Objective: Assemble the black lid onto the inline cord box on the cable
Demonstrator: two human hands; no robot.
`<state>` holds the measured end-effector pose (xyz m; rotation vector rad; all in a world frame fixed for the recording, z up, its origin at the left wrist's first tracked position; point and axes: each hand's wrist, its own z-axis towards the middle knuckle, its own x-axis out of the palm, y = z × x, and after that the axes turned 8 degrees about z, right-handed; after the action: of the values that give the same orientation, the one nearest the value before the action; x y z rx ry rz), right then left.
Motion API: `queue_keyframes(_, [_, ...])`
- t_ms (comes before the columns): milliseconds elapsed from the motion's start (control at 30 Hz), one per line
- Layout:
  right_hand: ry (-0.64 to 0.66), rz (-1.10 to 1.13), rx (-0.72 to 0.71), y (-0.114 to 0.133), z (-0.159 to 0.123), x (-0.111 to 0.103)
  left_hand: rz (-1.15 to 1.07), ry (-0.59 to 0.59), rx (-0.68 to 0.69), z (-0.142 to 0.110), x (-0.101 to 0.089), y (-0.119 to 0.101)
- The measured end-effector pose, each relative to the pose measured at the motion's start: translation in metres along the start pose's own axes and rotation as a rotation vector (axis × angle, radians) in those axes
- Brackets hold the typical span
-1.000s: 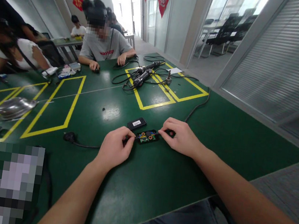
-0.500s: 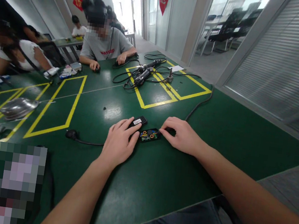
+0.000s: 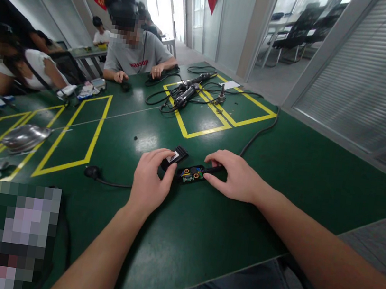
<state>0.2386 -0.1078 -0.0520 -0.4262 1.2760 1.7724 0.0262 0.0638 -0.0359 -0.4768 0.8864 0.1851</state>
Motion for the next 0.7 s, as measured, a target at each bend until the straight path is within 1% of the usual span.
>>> queue_keyframes(33, [0.001,0.002,0.004,0.0006,-0.0002,-0.0003,-0.049,-0.012,0.081,-0.0013,-0.0001,-0.0033])
queue_keyframes(67, [0.003,0.005,0.008,0.0011,-0.0004,-0.0005,-0.097,0.001,0.16,-0.0027,0.0003,-0.0063])
queue_keyframes(100, [0.006,0.007,0.011,0.0015,-0.0003,-0.0008,-0.135,0.04,0.222,-0.004,0.0013,-0.0087])
queue_keyframes(167, [0.011,0.006,0.014,0.0023,0.0002,-0.0013,-0.161,0.149,0.281,-0.0061,0.0042,-0.0114])
queue_keyframes(233, [0.017,-0.002,0.013,0.0029,0.0011,-0.0019,-0.145,0.218,0.289,-0.0071,0.0071,-0.0115])
queue_keyframes(267, [0.022,-0.008,0.012,0.0031,0.0015,-0.0021,-0.134,0.23,0.285,-0.0073,0.008,-0.0109])
queue_keyframes(500, [0.034,-0.061,-0.002,0.0019,0.0025,-0.0001,-0.077,0.258,0.259,-0.007,0.008,-0.0072])
queue_keyframes(700, [0.044,-0.086,0.007,0.0016,0.003,0.001,-0.041,0.26,0.273,-0.0059,0.0069,-0.0077])
